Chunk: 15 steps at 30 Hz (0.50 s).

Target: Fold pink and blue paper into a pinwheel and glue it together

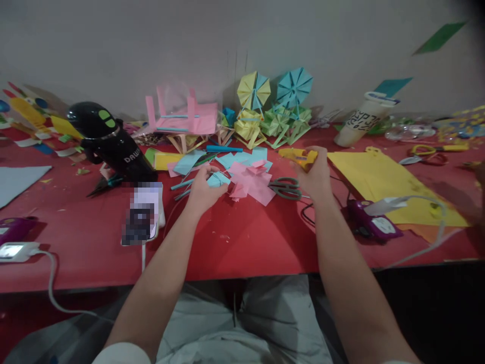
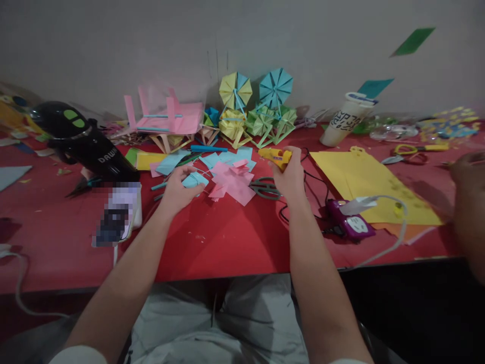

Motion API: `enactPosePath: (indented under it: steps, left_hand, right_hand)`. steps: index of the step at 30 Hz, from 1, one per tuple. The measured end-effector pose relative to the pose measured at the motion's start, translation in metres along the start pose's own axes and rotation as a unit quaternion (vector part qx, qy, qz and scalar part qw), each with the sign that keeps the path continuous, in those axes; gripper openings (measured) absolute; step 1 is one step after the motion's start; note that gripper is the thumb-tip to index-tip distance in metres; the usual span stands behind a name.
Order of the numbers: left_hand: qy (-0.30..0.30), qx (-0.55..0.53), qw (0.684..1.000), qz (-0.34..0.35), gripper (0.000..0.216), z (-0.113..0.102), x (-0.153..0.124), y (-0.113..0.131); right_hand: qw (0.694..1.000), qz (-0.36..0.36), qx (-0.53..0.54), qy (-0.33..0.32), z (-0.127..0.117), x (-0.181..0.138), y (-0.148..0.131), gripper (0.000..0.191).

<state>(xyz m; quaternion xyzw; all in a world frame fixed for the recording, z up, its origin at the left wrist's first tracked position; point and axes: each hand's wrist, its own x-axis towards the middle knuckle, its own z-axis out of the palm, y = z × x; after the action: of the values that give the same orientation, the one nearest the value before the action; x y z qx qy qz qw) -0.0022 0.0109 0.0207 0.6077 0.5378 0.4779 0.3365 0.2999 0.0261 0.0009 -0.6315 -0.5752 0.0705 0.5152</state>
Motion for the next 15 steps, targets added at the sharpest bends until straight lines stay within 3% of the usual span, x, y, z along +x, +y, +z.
enactPosePath:
  steps: [9, 15]
  left_hand:
    - [-0.016, -0.003, 1.000, -0.013, 0.040, 0.001, -0.002, 0.003]
    - [-0.011, 0.009, 1.000, -0.008, 0.039, 0.001, -0.002, 0.003]
  right_hand:
    - [0.996, 0.076, -0.028, 0.028, 0.019, 0.016, 0.034, 0.045]
    - [0.992, 0.100, -0.068, -0.023, 0.018, 0.019, 0.044, 0.052]
